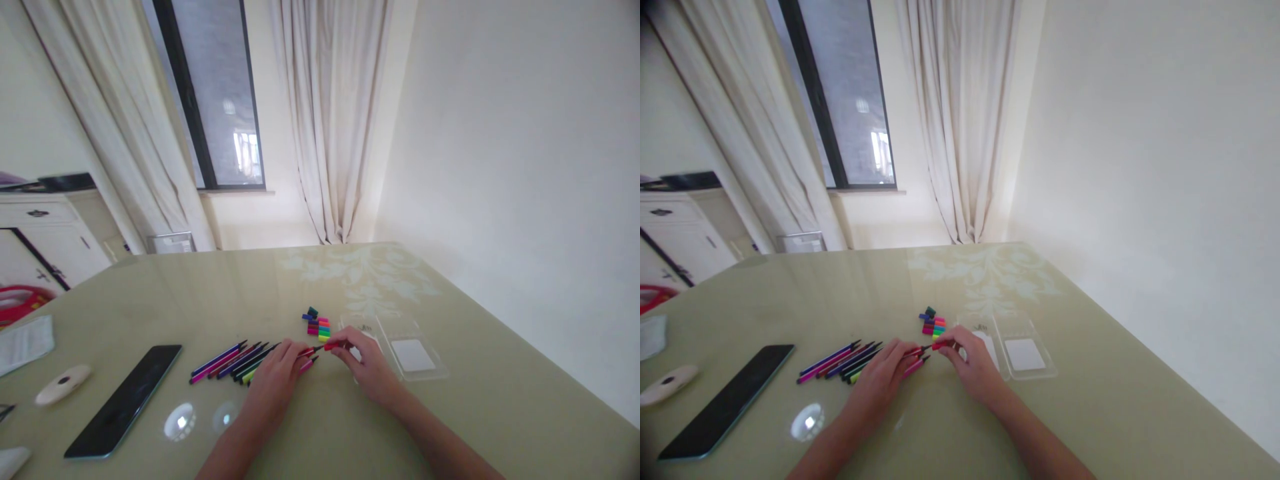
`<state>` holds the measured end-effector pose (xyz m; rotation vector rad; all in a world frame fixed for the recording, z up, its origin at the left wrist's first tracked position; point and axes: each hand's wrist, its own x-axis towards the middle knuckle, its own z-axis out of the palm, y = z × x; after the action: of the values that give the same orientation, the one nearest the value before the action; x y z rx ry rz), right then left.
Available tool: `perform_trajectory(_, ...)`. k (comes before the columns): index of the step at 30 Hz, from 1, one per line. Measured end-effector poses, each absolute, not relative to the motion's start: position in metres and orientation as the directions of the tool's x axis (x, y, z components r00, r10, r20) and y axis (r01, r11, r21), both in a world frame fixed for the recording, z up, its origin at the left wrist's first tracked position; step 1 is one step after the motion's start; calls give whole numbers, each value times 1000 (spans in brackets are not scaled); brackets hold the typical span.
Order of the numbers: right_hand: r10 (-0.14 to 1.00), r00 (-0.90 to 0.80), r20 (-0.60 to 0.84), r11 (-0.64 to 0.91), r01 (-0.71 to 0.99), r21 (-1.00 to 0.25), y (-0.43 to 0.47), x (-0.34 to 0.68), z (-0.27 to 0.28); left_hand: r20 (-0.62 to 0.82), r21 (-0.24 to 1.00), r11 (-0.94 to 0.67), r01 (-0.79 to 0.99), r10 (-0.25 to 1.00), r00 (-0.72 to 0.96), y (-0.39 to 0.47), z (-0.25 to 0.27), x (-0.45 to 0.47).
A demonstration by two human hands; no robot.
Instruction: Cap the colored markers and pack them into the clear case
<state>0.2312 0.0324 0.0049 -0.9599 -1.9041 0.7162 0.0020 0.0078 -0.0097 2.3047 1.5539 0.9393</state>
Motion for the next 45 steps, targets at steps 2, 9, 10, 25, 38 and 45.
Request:
perform_trajectory(2, 843, -327, 427, 526, 341, -779, 31, 230, 6, 389, 492, -425, 760, 888, 245, 7, -8, 2)
perform_trajectory(9, 856, -283, 433, 510, 323, -797, 29, 227, 10, 405, 502, -432, 750, 883, 238, 5, -2, 3)
perform_trajectory(10, 857, -281, 432, 508, 321, -799, 29, 227, 10, 401, 502, -434, 748, 883, 243, 5, -2, 2)
perform_trajectory(25, 843, -297, 448, 522, 252, -815, 23, 227, 14, 398, 606, -471, 641, 877, 268, -4, 0, 10)
perform_trajectory(38, 793, -540, 282, 540, 408, -736, 24, 237, 20, 321, 580, -441, 685, 896, 305, -4, 8, 7)
perform_trajectory(45, 655, -700, 285, 745, 533, -401, 25, 246, 23, 339, 507, -347, 789, 922, 188, 10, -1, -12)
